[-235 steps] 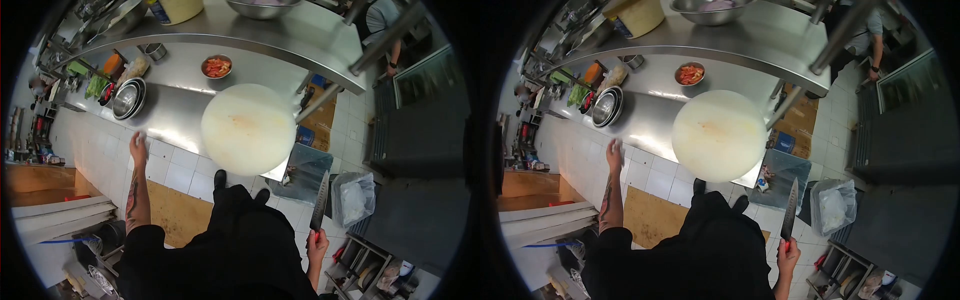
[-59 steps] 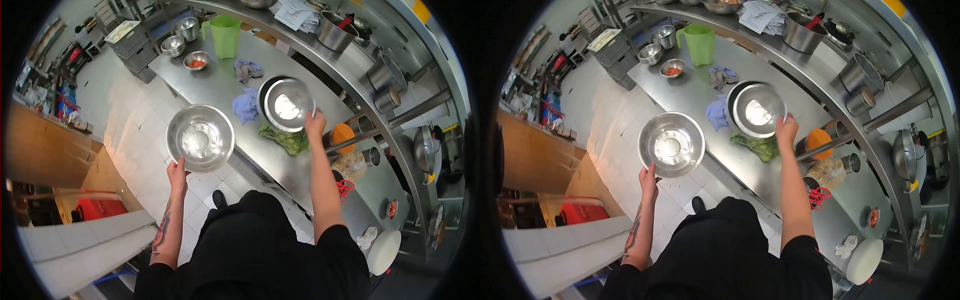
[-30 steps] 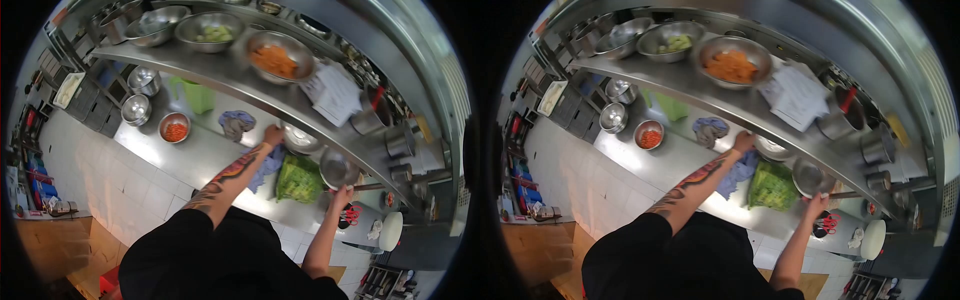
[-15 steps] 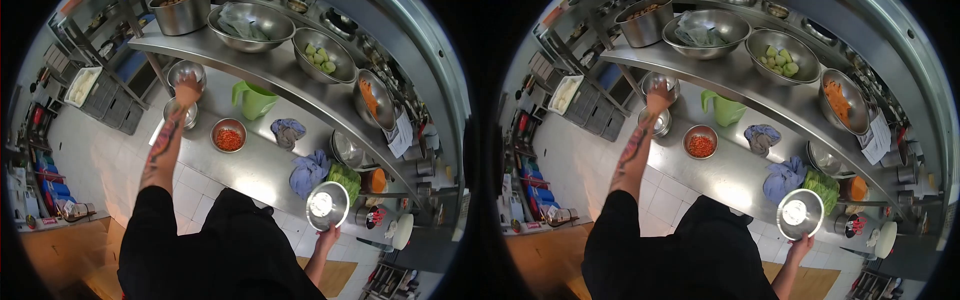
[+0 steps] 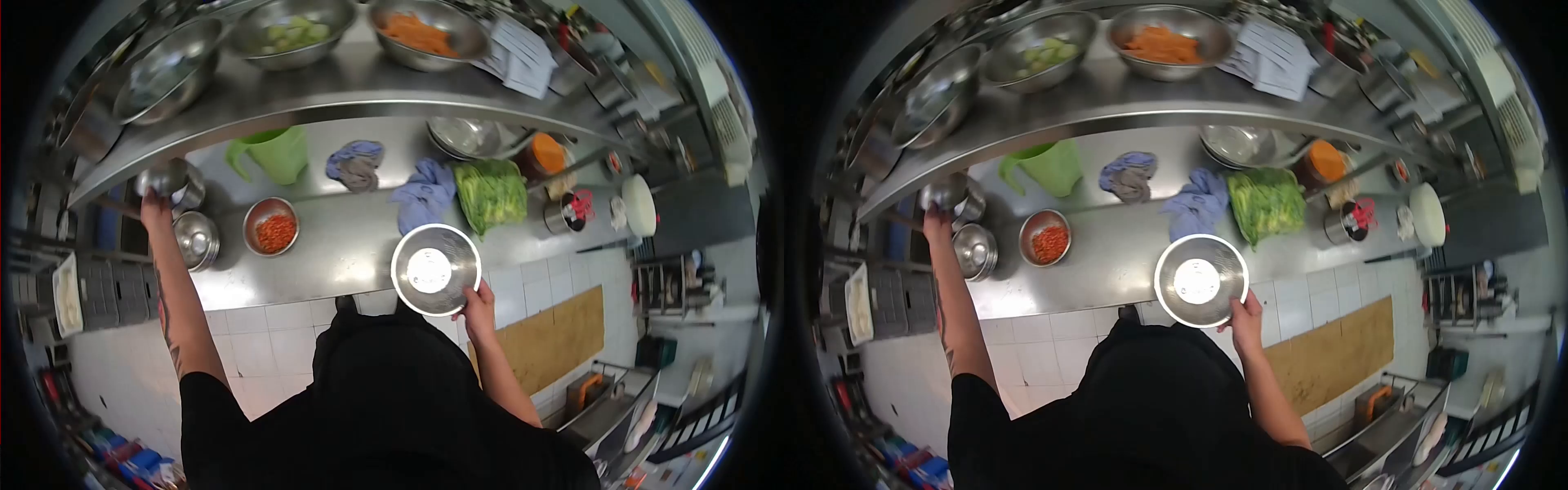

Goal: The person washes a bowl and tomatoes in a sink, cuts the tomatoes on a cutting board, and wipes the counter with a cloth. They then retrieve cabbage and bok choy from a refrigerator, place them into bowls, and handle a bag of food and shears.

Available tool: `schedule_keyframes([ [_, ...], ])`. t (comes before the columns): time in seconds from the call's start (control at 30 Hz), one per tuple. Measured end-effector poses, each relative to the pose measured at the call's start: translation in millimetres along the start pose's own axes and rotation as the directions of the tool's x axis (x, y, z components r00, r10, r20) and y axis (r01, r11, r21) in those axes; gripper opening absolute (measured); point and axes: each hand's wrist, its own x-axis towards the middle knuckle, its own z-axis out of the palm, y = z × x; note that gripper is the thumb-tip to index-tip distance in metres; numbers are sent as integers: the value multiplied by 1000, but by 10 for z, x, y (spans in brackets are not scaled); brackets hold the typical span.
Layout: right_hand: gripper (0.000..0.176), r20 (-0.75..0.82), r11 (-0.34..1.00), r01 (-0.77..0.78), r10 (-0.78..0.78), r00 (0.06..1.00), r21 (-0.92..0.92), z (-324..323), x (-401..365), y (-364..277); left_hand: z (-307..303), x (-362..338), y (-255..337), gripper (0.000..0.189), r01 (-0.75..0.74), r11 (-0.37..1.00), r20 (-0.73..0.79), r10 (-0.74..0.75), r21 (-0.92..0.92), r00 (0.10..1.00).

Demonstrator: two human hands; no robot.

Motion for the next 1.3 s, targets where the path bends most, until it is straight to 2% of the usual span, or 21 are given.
schedule_keyframes([
  [0.03, 28, 4, 999, -32, 31, 999, 35, -6, 12, 29, -93, 49, -117, 26, 14, 998, 54, -11, -67, 998],
  [0.1, 28, 3, 998, -36, 36, 999, 44, 23, -32, 18, 421, -852, -88, 27, -220, 975, -208, 220, 22, 953],
  [0.23, 29, 27, 995, -60, 58, 998, 75, -199, 13, 53, 1110, -3092, -94, 25, -559, 773, 50, 572, 299, 819],
  [0.27, 30, 11, 994, -61, 60, 998, 89, -292, 51, 84, 965, -3465, -202, 21, -618, 582, 286, 563, 528, 775],
  [0.3, 30, -3, 993, -62, 63, 998, 100, -384, 96, 110, 844, -3828, -419, 17, -524, 521, 335, 416, 674, 845],
  [0.37, 30, -10, 994, -79, 80, 997, 81, -598, 234, 129, 809, -4529, -1109, 16, -676, 282, 601, 313, 680, 735],
  [0.4, 30, -16, 994, -92, 93, 996, 61, -701, 306, 116, 856, -4689, -1363, 17, -902, 267, 883, 241, 339, 403],
  [0.43, 30, 4, 993, -101, 101, 995, 59, -784, 393, 70, 994, -4940, -1509, 22, -930, 165, 942, 10, 329, 335],
  [0.53, 32, 87, 996, -81, 84, 993, -39, -990, 658, -120, 1005, -5255, -1945, 24, -895, 206, 915, -176, 395, 363],
  [0.63, 36, 218, 991, -51, 77, 973, -122, -1173, 895, -283, 1209, -5517, -1922, 42, -956, -76, 906, -306, 282, 292],
  [0.7, 36, 251, 987, -61, 97, 963, -150, -1222, 1000, -340, 1419, -5803, -1724, 77, -799, -117, 776, -190, 590, 601],
  [0.77, 37, 306, 986, -90, 129, 943, -139, -1236, 1094, -325, 1326, -5692, -1890, 94, -809, -26, 805, -83, 587, 587],
  [0.83, 38, 369, 990, -98, 129, 920, -100, -1076, 1121, -341, 1149, -5485, -2256, 84, -174, 596, 314, -138, 784, 939],
  [0.87, 39, 413, 993, -102, 118, 903, -60, -942, 1115, -341, 1367, -5495, -2222, 70, 120, 592, 71, -289, 797, 955],
  [0.97, 45, 524, 997, -43, 70, 849, -64, -468, 1104, -329, 1080, -5222, -2551, 57, 199, 641, 187, -483, 742, 855],
  [1.03, 48, 579, 999, -13, 41, 814, -52, -183, 1111, -347, 1070, -5277, -2648, 44, -162, 601, 362, -228, 782, 904],
  [1.13, 49, 601, 998, -8, 41, 798, -58, 33, 1170, -332, 1064, -5337, -2547, 40, -152, 581, 367, -273, 799, 889],
  [1.2, 57, 589, 955, 11, 175, 789, -297, 87, 1206, -314, 1114, -5340, -2431, 56, 500, 687, 58, -616, 528, 785],
  [1.23, 57, 590, 955, 10, 175, 788, -296, 128, 1288, -128, 1156, -5376, -2314, 56, 499, 686, 57, -616, 529, 786],
  [1.27, 62, 504, 776, 525, -318, 803, -348, 173, 1462, 258, 1225, -5432, -2171, 68, 569, 714, 90, -652, 408, 753],
  [1.3, 67, 441, 332, 831, -727, 527, -445, 198, 1640, 670, 1321, -5487, -2064, 81, 636, 718, 131, -686, 283, 716],
])
